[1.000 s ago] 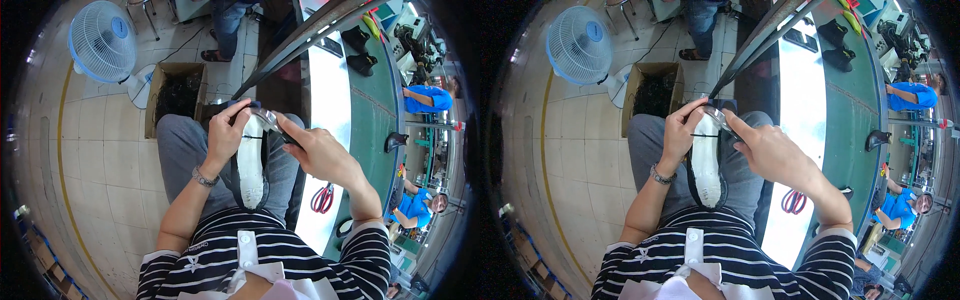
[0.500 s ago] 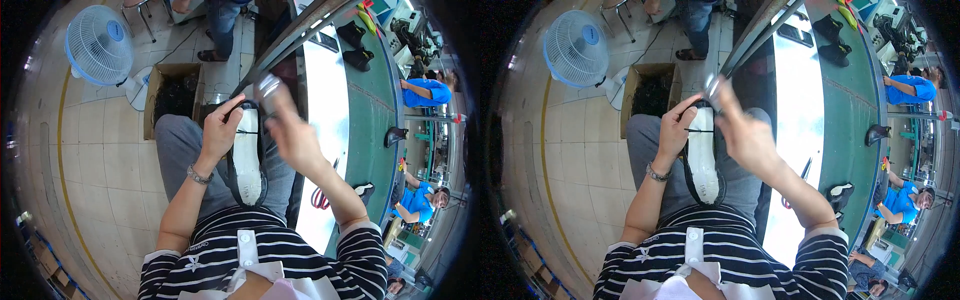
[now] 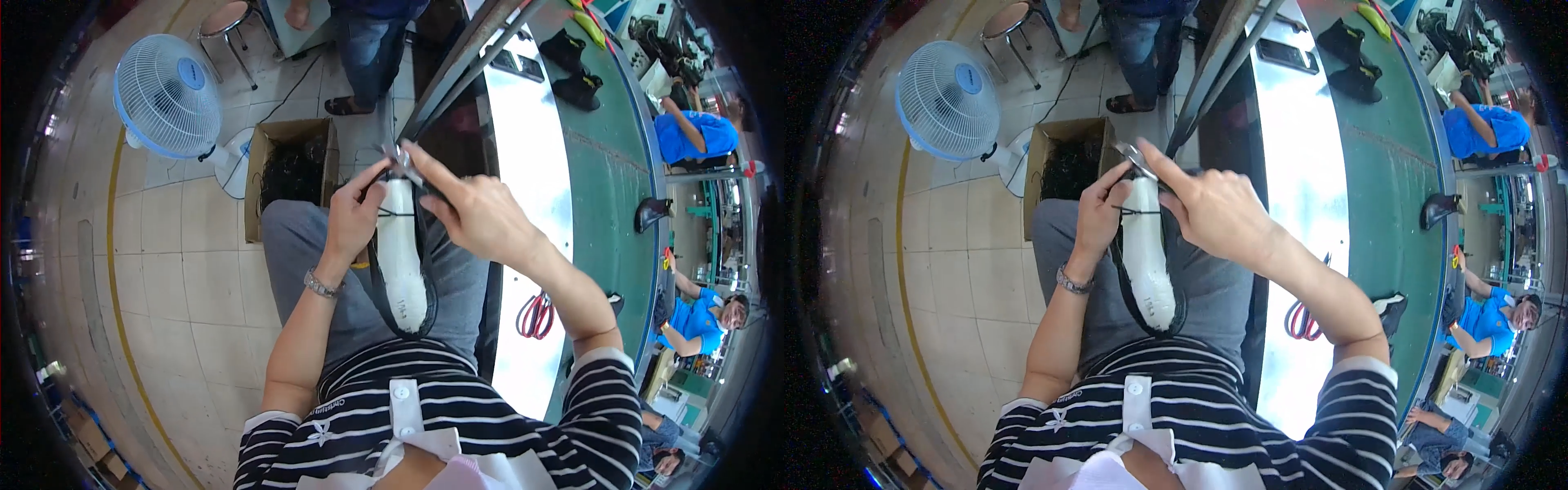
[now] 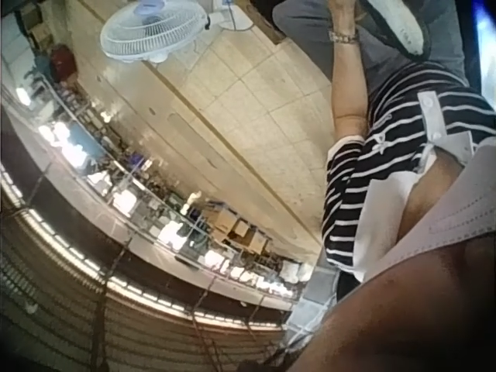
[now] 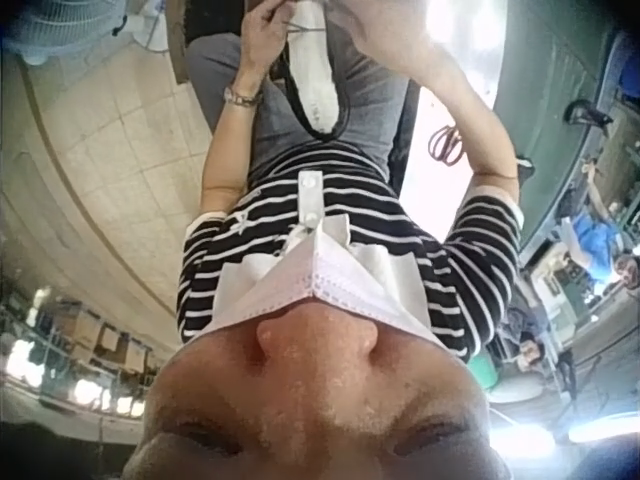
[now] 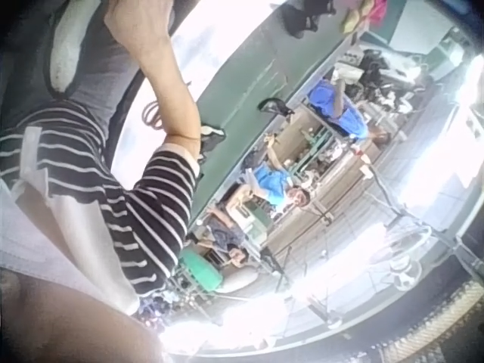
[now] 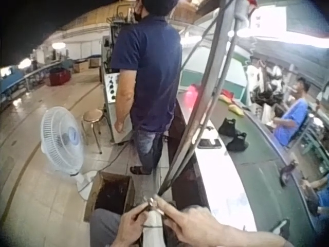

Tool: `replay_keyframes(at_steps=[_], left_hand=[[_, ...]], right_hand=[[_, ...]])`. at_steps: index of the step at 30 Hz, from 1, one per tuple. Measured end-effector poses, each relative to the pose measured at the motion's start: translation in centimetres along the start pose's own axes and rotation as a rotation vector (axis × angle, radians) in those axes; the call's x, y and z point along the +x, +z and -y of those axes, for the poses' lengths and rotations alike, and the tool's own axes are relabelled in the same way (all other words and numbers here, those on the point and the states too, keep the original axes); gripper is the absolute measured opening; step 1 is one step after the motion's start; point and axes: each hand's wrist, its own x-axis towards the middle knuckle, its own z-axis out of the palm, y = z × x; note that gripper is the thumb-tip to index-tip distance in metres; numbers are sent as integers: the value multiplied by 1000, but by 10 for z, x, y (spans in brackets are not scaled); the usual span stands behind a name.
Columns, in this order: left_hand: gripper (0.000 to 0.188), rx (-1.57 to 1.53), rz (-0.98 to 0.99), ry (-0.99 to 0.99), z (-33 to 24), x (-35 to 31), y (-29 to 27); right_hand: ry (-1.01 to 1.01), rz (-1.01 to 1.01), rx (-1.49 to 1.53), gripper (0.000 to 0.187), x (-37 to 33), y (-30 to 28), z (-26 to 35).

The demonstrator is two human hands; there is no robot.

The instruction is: Manually trimming excess material and finishing edges of a shoe upper during manufacturing.

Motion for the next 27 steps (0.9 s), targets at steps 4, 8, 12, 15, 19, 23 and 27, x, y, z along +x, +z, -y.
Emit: replay_keyframes(at_steps=[4, 8, 12, 15, 19, 23, 27], left_hand=[[37, -7, 55, 6, -7, 1, 0], [37, -55, 69, -50, -2, 2, -3], [30, -113, 158, -92, -7, 9, -2], [23, -101, 105, -76, -7, 15, 3], [22, -34, 143, -65, -8, 19, -2], [25, -60, 179, -80, -12, 22, 1], [25, -50, 167, -87, -10, 20, 2]], right_hand=[[-122, -426, 197, 71, -3, 15, 2], [110, 89, 132, 71, -16, 31, -11], [250, -37, 522, 69, -63, 46, -25], [716, -306, 485, 63, -98, 79, -55], [1030, -373, 316, 67, -129, 112, -105], [953, -488, 282, 56, -178, 124, -120], [1026, -629, 105, 39, -238, 130, -101]])
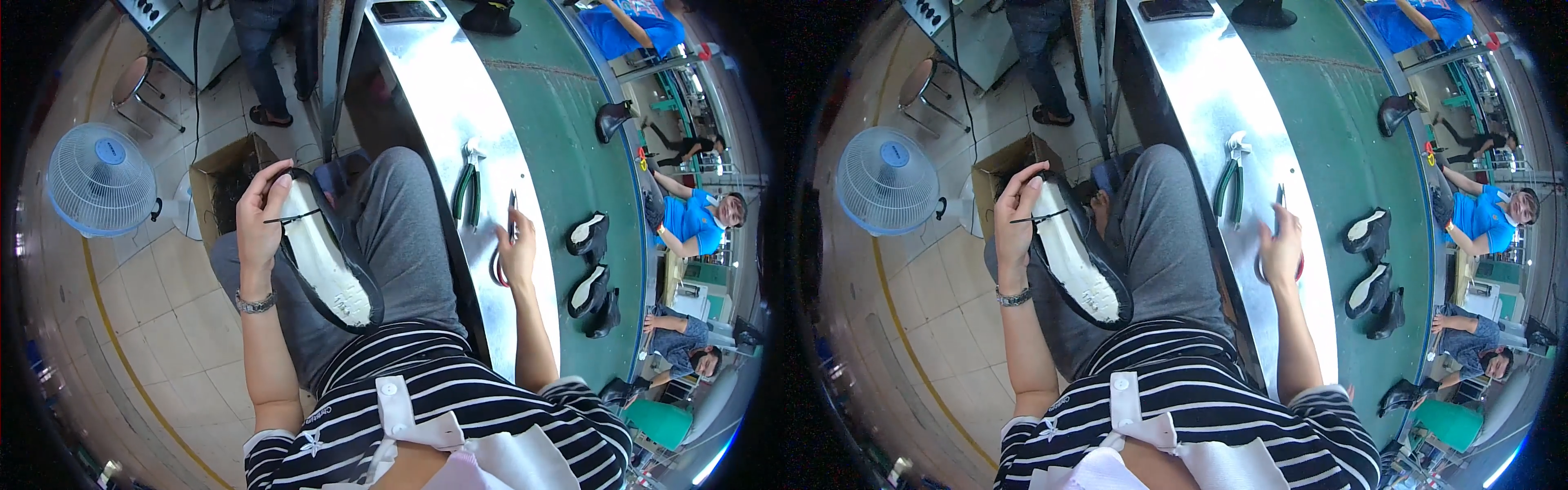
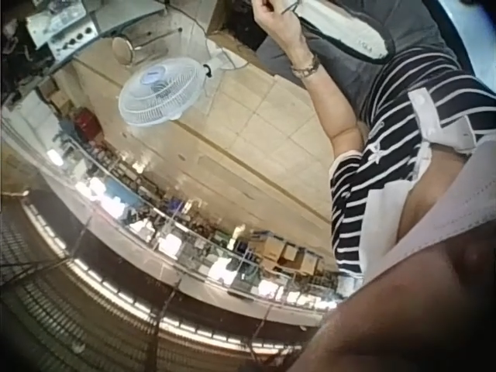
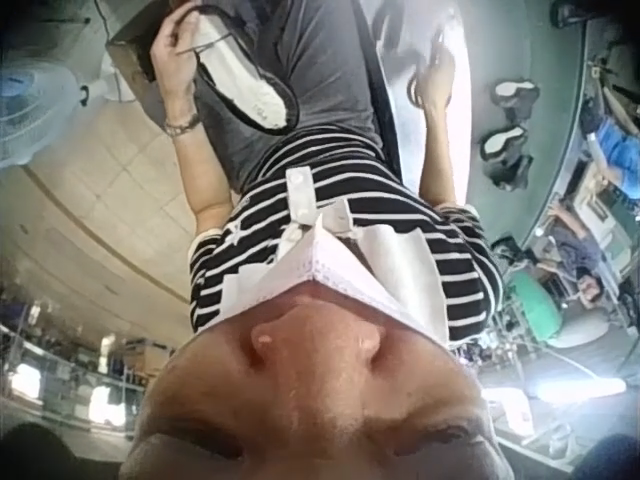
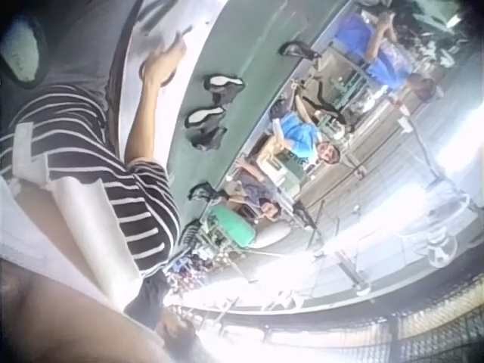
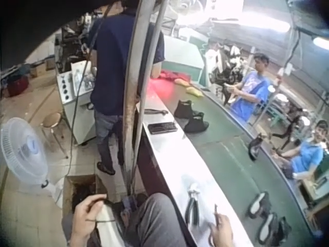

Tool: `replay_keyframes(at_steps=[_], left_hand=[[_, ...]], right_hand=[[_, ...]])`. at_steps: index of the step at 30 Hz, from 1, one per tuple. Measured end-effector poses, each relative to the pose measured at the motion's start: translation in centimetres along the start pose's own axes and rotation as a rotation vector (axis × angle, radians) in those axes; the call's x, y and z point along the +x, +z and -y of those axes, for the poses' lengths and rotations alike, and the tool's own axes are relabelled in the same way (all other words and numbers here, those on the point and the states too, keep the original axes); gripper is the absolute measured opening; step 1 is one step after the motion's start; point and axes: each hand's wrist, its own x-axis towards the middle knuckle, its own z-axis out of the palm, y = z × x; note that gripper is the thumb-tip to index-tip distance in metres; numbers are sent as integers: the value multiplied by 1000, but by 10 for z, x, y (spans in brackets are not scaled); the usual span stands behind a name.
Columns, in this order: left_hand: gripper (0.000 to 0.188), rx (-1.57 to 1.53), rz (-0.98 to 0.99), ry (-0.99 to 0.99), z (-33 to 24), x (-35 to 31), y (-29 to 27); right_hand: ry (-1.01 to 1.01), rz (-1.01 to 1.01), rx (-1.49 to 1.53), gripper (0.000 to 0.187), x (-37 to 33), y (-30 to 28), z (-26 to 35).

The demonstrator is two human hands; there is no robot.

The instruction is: Manually trimming excess material and finishing edges of a shoe upper during manufacturing.

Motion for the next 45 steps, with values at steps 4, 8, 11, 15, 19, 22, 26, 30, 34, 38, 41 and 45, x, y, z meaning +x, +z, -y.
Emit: replay_keyframes(at_steps=[4, 8, 11, 15, 19, 22, 26, 30, 34, 38, 41, 45], left_hand=[[25, -11, -31, 12, -2, -5, -1], [30, -31, -43, -2, 5, -5, -2], [38, 28, -209, 37, -5, -20, 11], [38, 163, -323, 297, -5, -57, 15], [25, 513, -389, 465, -12, -67, 28], [16, 517, -436, 454, -3, -63, 29], [12, 577, -488, 468, -5, -66, 31], [12, 591, -482, 449, -5, -67, 31], [11, 570, -499, 490, -7, -65, 32], [10, 753, -524, 616, -14, -62, 29], [10, 662, -559, 527, -12, -59, 27], [12, 339, -696, 793, -49, -56, 23]], right_hand=[[204, 73, -101, 45, -49, -18, -45], [516, 321, 269, 42, -52, -29, -53], [735, 378, 912, 39, -44, -41, -3], [459, 841, 1146, 61, -39, -63, 94], [471, 1419, 1182, 103, -41, -60, 150], [516, 1540, 1200, 92, -51, -46, 161], [478, 1558, 1139, 73, -37, -32, 179], [274, 1329, 851, 57, -48, -19, 190], [-8, 989, 712, 43, -61, -19, 185], [19, 812, 727, 26, -49, -31, 155], [68, 479, 583, 14, -26, -25, 117], [157, 223, 4, 44, 2, -26, 53]])
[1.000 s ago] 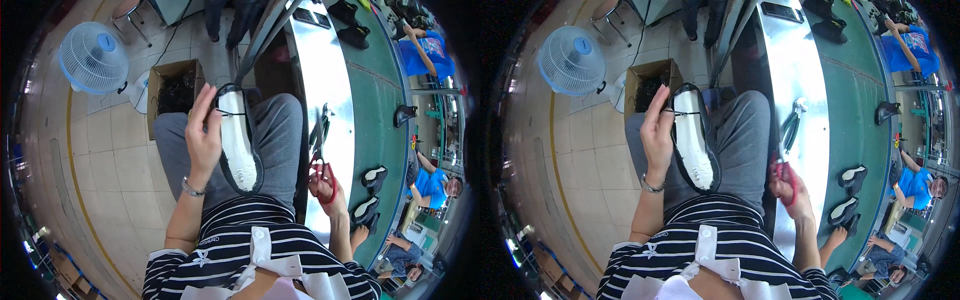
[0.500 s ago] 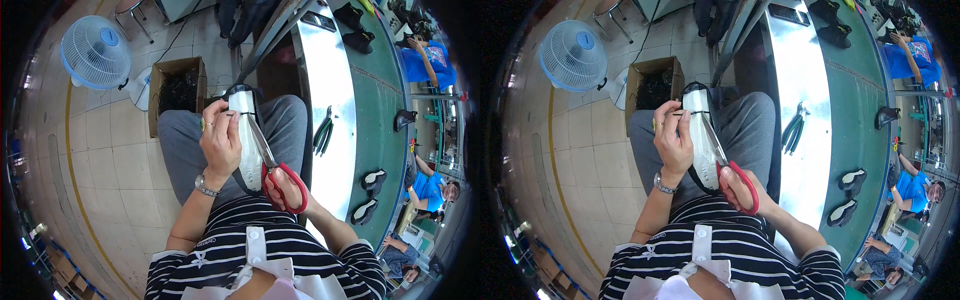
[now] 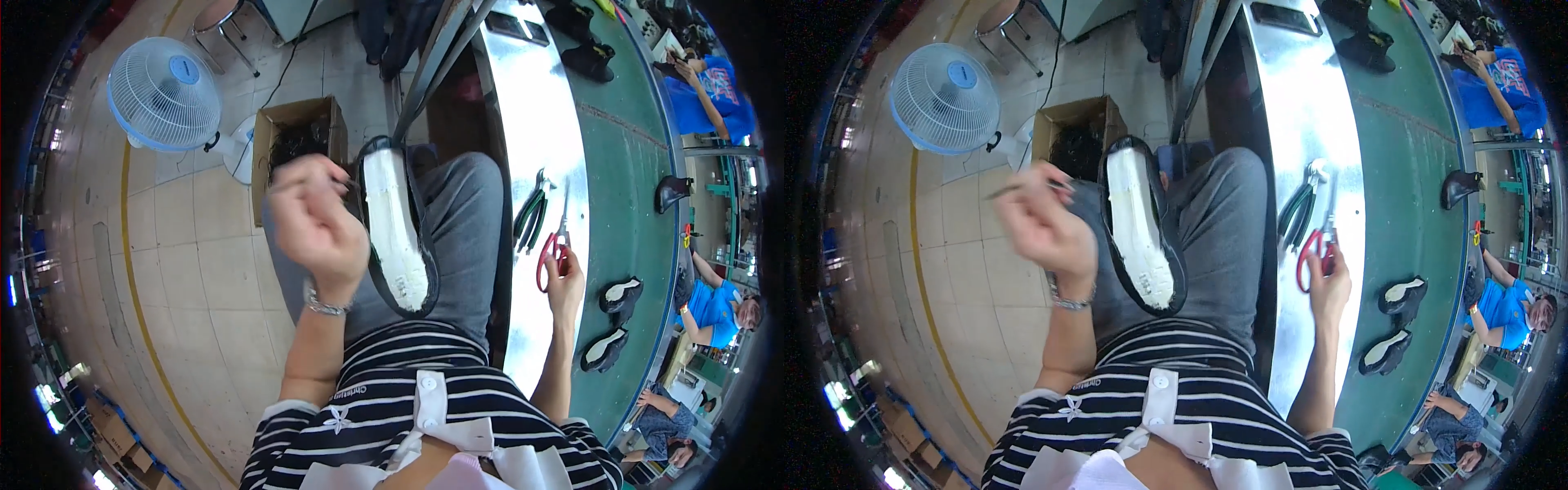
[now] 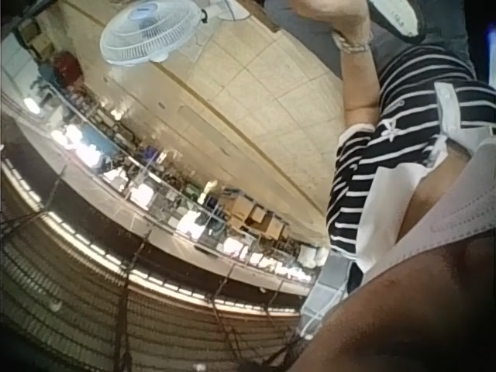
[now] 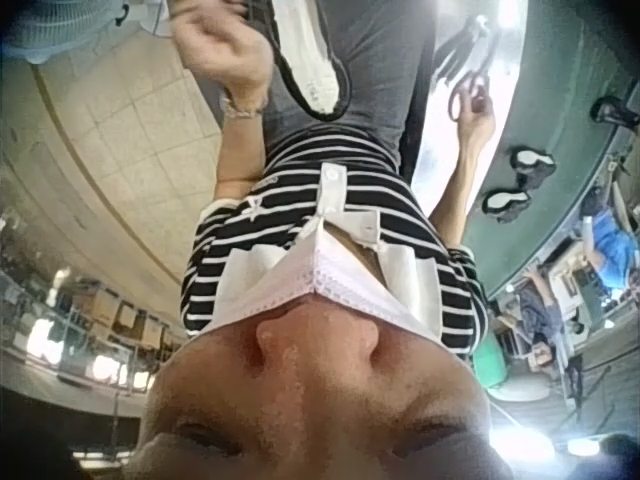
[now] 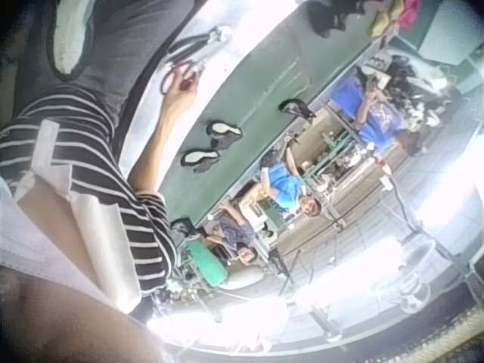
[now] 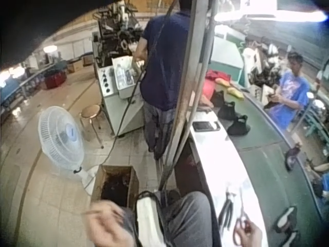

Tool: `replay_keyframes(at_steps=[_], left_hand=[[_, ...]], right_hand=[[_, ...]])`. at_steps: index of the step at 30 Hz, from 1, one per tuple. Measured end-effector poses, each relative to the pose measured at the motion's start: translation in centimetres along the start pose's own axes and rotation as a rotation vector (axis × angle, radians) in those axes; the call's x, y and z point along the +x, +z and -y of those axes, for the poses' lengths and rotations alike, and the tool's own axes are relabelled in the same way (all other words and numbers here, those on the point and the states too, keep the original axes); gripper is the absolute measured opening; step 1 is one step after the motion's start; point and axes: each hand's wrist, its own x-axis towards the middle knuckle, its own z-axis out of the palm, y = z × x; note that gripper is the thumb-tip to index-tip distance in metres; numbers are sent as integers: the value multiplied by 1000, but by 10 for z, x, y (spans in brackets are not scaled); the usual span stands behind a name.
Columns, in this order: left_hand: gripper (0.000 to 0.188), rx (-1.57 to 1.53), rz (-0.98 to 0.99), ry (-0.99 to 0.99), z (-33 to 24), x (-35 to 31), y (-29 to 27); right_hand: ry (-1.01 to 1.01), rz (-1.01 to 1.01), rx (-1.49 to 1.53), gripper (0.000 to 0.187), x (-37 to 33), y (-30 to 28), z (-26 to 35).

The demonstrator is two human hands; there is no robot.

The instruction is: Manually trimming excess material and finishing edges of a shoe upper during manufacturing.

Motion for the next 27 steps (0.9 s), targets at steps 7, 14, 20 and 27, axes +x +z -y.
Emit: replay_keyframes(at_steps=[7, 14, 20, 27], left_hand=[[13, 244, -47, 158, 19, 76, -16], [43, 833, 479, -155, 155, 8, -74], [45, 161, 717, 205, 28, -26, -9], [45, 297, 982, 309, 23, -15, 95]], right_hand=[[-98, -199, -191, 43, 33, 19, -70], [-229, -160, -110, 62, 73, 55, 3], [-213, -177, -246, 64, 100, 83, 7], [-29, 195, 455, 47, 132, 58, -15]])
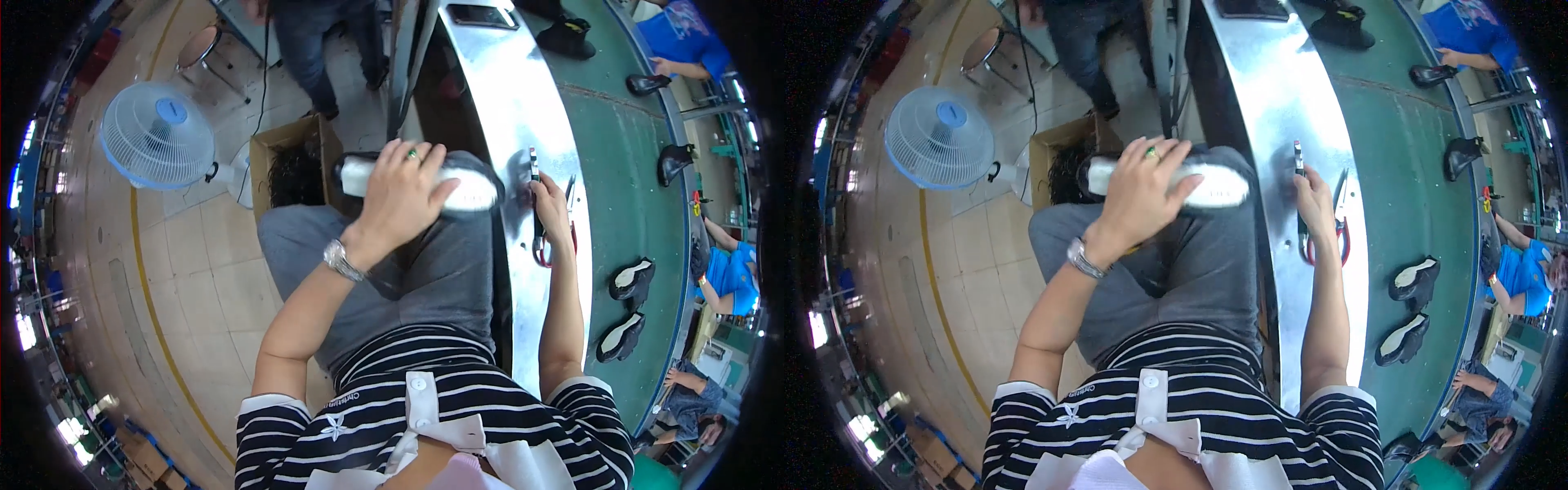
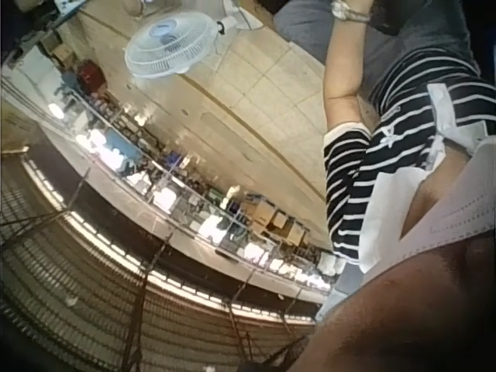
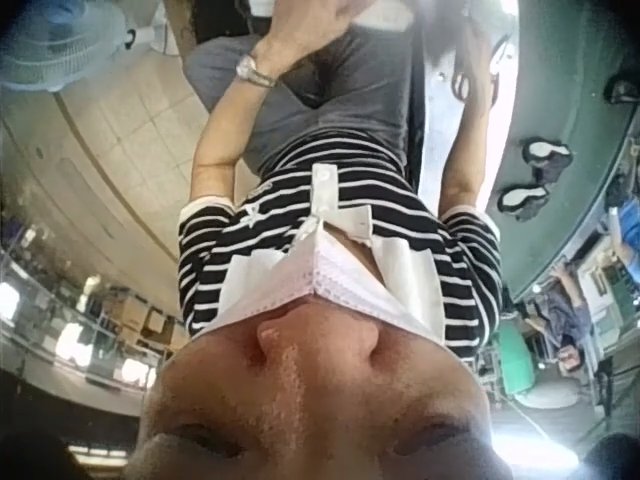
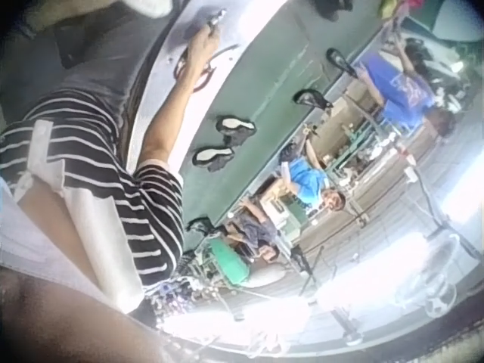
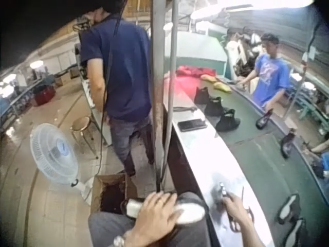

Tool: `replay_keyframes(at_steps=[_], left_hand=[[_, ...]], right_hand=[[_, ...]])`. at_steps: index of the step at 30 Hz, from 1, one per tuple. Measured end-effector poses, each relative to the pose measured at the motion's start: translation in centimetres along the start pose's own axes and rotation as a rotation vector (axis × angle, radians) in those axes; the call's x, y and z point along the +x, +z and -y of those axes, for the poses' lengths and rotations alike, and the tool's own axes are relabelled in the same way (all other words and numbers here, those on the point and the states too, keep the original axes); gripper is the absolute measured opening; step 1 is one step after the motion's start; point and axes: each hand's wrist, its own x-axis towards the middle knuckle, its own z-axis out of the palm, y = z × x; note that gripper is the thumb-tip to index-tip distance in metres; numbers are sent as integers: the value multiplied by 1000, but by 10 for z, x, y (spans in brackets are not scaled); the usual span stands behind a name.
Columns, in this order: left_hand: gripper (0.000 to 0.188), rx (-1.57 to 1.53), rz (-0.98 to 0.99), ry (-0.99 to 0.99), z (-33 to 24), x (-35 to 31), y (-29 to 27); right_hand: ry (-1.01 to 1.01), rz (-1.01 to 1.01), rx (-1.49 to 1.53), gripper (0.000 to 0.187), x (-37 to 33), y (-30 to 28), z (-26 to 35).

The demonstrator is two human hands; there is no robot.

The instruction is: Manually trimming excess material and finishing edges of a shoe upper during manufacturing.

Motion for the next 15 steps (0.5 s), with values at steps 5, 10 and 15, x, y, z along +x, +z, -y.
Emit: replay_keyframes(at_steps=[5, 10, 15], left_hand=[[55, -373, 276, -240, 78, 52, -22], [29, -15, 98, -256, 77, 57, -5], [34, -54, 7, -280, 96, 60, -11]], right_hand=[[185, 163, 271, 64, -38, -11, 94], [15, 520, 129, 66, -41, -16, 141], [-59, 774, -57, 63, -30, 6, 201]])
